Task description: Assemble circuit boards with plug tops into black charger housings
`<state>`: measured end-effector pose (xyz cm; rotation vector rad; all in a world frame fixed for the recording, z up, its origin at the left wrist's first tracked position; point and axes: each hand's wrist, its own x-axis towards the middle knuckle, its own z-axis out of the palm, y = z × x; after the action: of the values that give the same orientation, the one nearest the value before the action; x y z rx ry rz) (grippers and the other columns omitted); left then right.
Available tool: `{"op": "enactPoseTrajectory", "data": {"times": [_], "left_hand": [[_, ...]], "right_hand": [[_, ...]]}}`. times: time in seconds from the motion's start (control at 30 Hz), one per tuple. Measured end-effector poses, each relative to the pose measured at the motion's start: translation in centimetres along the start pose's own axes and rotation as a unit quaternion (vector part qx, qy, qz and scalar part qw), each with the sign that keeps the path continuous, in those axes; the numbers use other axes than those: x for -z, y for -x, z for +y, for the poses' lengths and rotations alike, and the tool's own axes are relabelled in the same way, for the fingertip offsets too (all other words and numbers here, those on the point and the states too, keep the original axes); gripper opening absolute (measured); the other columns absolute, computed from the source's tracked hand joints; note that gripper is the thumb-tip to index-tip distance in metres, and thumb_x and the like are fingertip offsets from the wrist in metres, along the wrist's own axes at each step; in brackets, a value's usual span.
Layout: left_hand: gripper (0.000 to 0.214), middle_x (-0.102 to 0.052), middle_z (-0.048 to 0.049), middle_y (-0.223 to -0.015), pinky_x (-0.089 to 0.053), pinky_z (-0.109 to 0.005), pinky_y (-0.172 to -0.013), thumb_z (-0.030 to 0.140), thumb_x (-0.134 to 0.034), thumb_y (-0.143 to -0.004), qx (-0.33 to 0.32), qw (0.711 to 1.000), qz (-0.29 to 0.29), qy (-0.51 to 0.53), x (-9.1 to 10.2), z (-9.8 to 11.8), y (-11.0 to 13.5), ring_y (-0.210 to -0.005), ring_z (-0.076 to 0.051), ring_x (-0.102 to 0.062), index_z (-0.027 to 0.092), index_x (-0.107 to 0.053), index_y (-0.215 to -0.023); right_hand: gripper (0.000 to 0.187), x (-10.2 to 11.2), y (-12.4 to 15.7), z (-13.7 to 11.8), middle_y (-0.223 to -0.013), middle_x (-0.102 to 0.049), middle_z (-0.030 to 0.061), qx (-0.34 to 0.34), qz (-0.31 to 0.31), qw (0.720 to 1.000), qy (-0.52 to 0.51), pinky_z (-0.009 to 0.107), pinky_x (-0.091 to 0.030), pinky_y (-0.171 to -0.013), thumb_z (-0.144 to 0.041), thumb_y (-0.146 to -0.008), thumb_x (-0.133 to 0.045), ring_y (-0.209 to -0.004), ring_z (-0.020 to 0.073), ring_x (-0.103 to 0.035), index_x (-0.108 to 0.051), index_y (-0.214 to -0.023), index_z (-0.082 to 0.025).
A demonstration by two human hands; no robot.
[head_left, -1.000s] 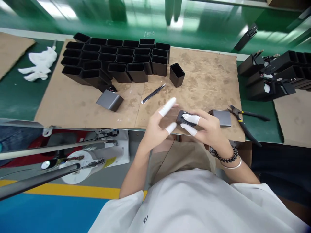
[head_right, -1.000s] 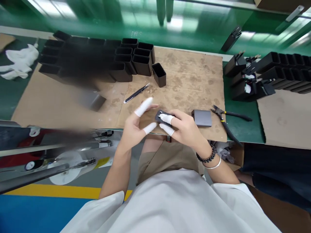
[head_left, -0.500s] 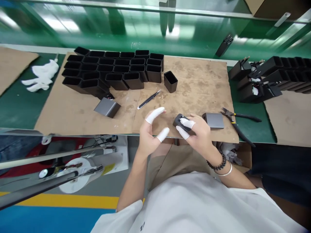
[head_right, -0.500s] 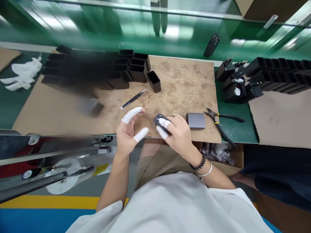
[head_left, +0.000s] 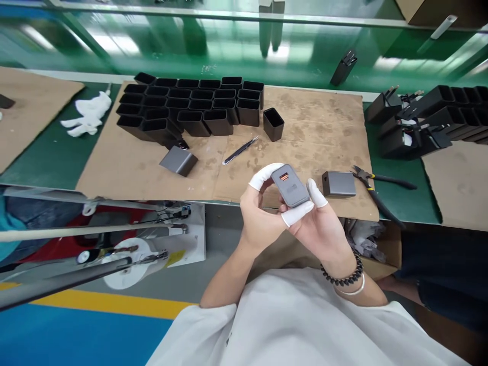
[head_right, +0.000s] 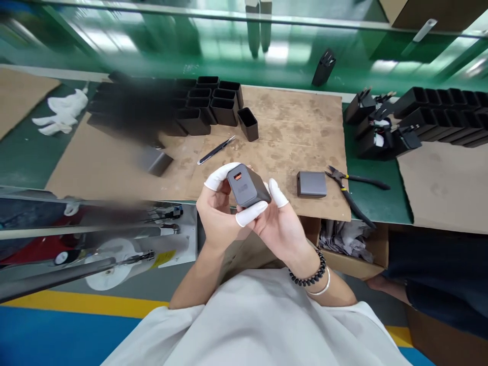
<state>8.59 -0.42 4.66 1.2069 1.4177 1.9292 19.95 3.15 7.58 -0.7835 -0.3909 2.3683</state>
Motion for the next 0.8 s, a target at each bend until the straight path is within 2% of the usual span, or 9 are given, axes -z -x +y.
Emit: {"op": "enactPoseTrajectory", "data": {"times": [0.1,0.17,0.27,0.37,0.47,0.6,0.67,0.73,0.8], "left_hand": [[0.07,-0.078,-0.0084,-0.118,-0.065,-0.036,-0.097,0.042,-0.1,-0.064,0.05,0.996,-0.015,0.069,0.0,0.5,0.1,-0.11,-0.026,-0.078,0.021,-0.067,-0.122],[0.071,-0.078,-0.0073,-0.116,-0.066,-0.034,-0.093,0.042,-0.101,-0.062,0.064,0.993,-0.015,0.1,0.0,0.9,0.1,-0.108,-0.025,-0.078,0.022,-0.067,-0.12],[0.075,-0.077,-0.0061,-0.113,-0.066,-0.032,-0.089,0.044,-0.103,-0.057,0.085,0.989,-0.017,0.123,0.1,1.2,0.1,-0.104,-0.024,-0.079,0.023,-0.066,-0.118],[0.075,-0.078,-0.007,-0.114,-0.066,-0.037,-0.092,0.056,-0.1,-0.059,0.161,0.975,-0.02,0.153,0.6,0.9,-0.1,-0.106,-0.026,-0.078,0.024,-0.065,-0.117],[0.066,-0.079,-0.0078,-0.111,-0.066,-0.04,-0.091,0.07,-0.09,-0.065,0.261,0.944,-0.018,0.199,1.1,-0.1,-0.3,-0.103,-0.027,-0.078,0.023,-0.069,-0.107],[0.065,-0.079,-0.0105,-0.12,-0.067,-0.042,-0.09,0.068,-0.082,-0.074,0.319,0.914,-0.044,0.246,1.3,-1.1,-0.4,-0.108,-0.029,-0.077,0.021,-0.071,-0.118],[0.065,-0.079,-0.0094,-0.125,-0.066,-0.042,-0.098,0.064,-0.083,-0.075,0.344,0.901,-0.039,0.26,1.3,-1.2,-0.5,-0.118,-0.03,-0.075,0.022,-0.071,-0.123],[0.061,-0.078,-0.0085,-0.127,-0.064,-0.044,-0.107,0.065,-0.08,-0.078,0.385,0.878,-0.045,0.28,1.4,-1.1,-0.7,-0.127,-0.031,-0.072,0.022,-0.072,-0.12],[0.059,-0.078,-0.009,-0.128,-0.061,-0.046,-0.113,0.069,-0.076,-0.081,0.428,0.848,-0.064,0.307,1.5,-1.0,-0.9,-0.135,-0.032,-0.069,0.021,-0.073,-0.115]], "right_hand": [[0.034,0.6,-0.6,0.6,-0.102,-0.078,-0.0072,0.106,0.04,0.991,0.064,0.017,-0.057,-0.059,-0.059,-0.087,-0.08,-0.073,0.0069,-0.067,-0.077,-0.106,-0.032],[0.043,0.9,-0.9,0.9,-0.102,-0.076,-0.006,0.138,0.05,0.984,0.103,0.019,-0.051,-0.051,-0.065,-0.08,-0.083,-0.066,0.0073,-0.062,-0.076,-0.106,-0.031],[0.045,1.2,-1.0,0.8,-0.088,-0.072,-0.006,0.156,0.051,0.976,0.142,0.022,-0.046,-0.042,-0.065,-0.078,-0.084,-0.055,0.0079,-0.055,-0.072,-0.098,-0.027],[0.041,1.3,-1.1,0.3,-0.066,-0.063,-0.0078,0.154,0.012,0.976,0.156,0.022,-0.042,-0.039,-0.059,-0.082,-0.083,-0.046,0.0087,-0.052,-0.06,-0.083,-0.025],[0.041,1.3,-1.1,-0.6,-0.054,-0.059,-0.0074,0.15,-0.024,0.971,0.184,0.022,-0.045,-0.042,-0.057,-0.087,-0.079,-0.043,0.0099,-0.052,-0.055,-0.08,-0.025],[0.029,1.7,-0.7,-1.8,-0.069,-0.07,-0.0038,0.177,-0.009,0.941,0.288,0.025,-0.056,-0.053,-0.049,-0.089,-0.078,-0.057,0.0135,-0.065,-0.062,-0.09,-0.025],[0.019,2.2,-0.4,-2.4,-0.082,-0.075,-0.0016,0.251,-0.003,0.894,0.372,0.029,-0.062,-0.065,-0.037,-0.089,-0.078,-0.071,0.016,-0.072,-0.067,-0.098,-0.025],[0.016,2.7,-0.2,-3.1,-0.098,-0.078,0.0014,0.36,-0.011,0.798,0.484,0.036,-0.065,-0.084,-0.027,-0.091,-0.077,-0.092,0.0193,-0.075,-0.072,-0.107,-0.026],[0.018,3.1,-0.3,-3.7,-0.117,-0.078,0.0048,0.43,-0.04,0.694,0.576,0.044,-0.061,-0.102,-0.022,-0.095,-0.072,-0.113,0.0239,-0.073,-0.075,-0.112,-0.028]]}}
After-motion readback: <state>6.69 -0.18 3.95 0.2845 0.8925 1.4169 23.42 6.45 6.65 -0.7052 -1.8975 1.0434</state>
